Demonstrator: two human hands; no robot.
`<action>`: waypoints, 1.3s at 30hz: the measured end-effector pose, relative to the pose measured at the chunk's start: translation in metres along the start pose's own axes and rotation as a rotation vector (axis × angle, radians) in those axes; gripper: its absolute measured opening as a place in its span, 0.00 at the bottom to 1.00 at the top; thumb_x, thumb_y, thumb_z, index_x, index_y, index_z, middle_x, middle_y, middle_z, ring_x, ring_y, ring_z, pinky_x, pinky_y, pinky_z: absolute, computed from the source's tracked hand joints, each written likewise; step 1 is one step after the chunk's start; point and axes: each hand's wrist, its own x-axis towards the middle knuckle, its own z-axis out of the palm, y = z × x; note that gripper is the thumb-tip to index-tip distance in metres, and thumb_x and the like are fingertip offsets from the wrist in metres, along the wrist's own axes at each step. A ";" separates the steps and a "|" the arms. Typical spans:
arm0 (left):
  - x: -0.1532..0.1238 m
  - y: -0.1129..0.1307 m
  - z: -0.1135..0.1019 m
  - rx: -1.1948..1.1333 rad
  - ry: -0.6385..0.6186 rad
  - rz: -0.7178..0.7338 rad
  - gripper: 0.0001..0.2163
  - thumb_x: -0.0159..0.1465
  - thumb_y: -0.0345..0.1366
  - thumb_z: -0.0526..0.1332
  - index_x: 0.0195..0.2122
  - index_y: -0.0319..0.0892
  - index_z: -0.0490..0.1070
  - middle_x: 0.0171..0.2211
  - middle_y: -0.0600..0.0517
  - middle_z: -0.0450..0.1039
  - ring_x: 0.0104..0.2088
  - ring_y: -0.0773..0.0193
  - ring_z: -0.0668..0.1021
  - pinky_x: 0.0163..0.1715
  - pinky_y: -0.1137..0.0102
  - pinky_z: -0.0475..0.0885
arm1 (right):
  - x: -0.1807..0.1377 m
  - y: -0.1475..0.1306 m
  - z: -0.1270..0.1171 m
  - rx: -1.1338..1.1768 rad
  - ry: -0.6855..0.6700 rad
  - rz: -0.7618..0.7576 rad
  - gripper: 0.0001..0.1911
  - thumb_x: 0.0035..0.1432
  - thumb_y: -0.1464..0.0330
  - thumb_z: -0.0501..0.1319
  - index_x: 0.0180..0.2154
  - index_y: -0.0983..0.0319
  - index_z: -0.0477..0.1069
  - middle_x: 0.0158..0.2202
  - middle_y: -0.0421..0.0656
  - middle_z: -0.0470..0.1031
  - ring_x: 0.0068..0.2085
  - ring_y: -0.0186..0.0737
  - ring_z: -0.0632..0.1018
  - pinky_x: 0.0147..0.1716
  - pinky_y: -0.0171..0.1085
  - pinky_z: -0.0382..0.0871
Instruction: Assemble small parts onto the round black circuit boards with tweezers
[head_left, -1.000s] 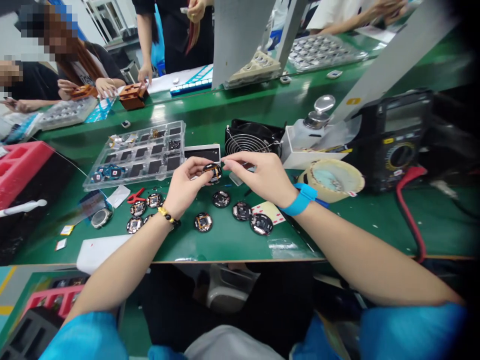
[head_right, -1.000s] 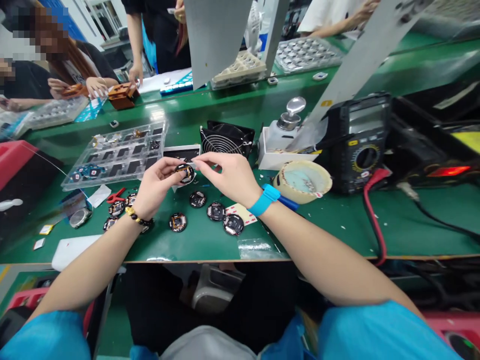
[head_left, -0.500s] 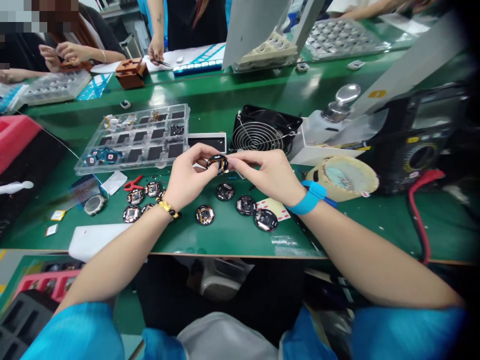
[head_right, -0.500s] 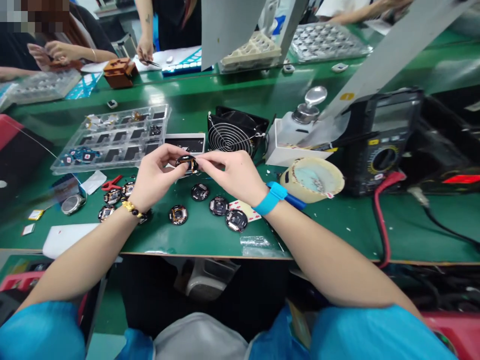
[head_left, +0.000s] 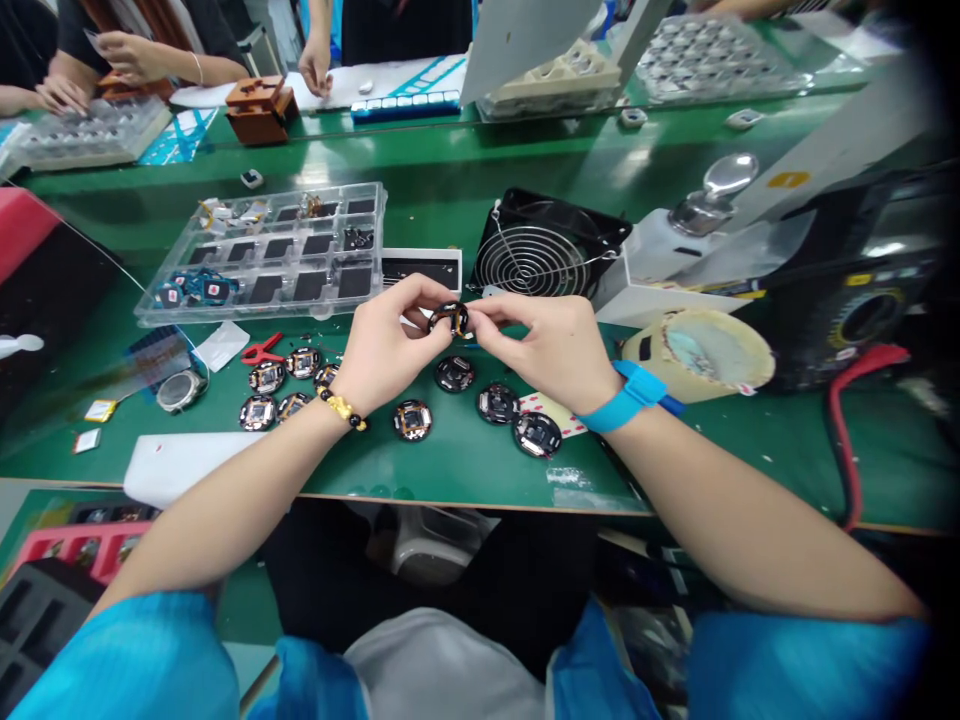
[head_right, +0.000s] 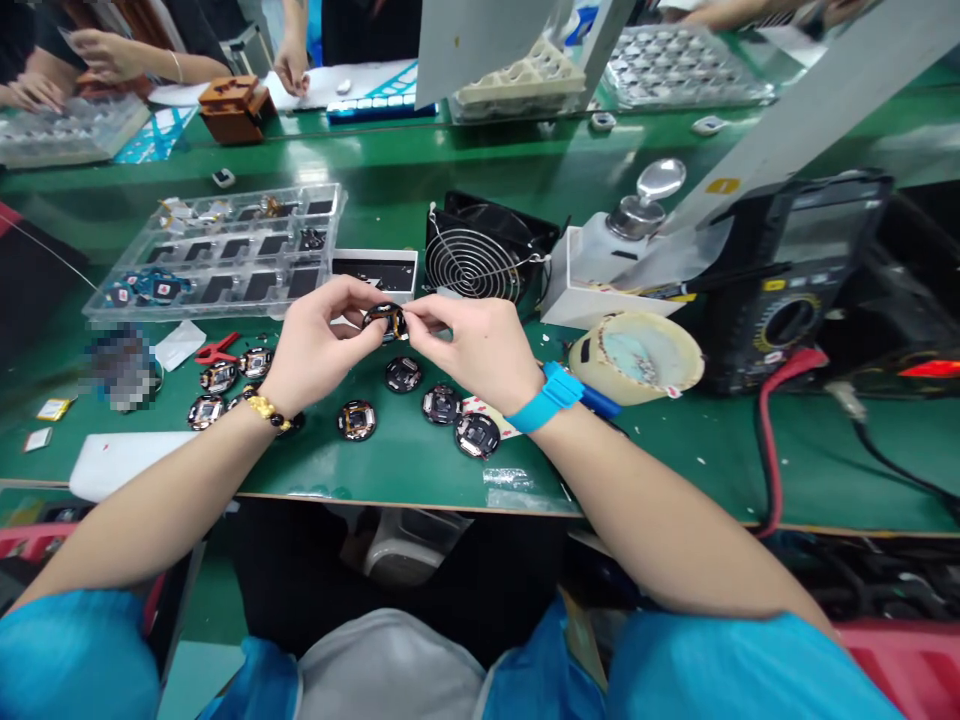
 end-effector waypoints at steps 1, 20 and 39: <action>-0.001 0.001 0.001 -0.006 -0.005 -0.003 0.07 0.59 0.30 0.66 0.39 0.41 0.78 0.37 0.51 0.81 0.32 0.66 0.77 0.29 0.76 0.72 | -0.001 0.000 0.001 -0.014 0.015 -0.008 0.10 0.65 0.69 0.62 0.41 0.60 0.83 0.36 0.42 0.86 0.35 0.41 0.84 0.35 0.37 0.75; 0.010 -0.009 -0.009 -0.217 -0.124 -0.075 0.08 0.61 0.33 0.69 0.42 0.39 0.78 0.37 0.50 0.81 0.35 0.65 0.81 0.33 0.72 0.78 | 0.008 0.007 -0.006 0.292 -0.132 0.066 0.11 0.69 0.60 0.62 0.39 0.59 0.79 0.34 0.41 0.83 0.33 0.39 0.80 0.37 0.38 0.74; 0.006 -0.011 -0.006 0.192 -0.177 0.080 0.09 0.63 0.30 0.64 0.42 0.41 0.81 0.38 0.51 0.83 0.35 0.65 0.80 0.38 0.70 0.77 | 0.002 0.006 -0.004 -0.499 -0.158 -0.319 0.14 0.73 0.67 0.52 0.38 0.62 0.74 0.34 0.47 0.79 0.38 0.45 0.76 0.33 0.41 0.63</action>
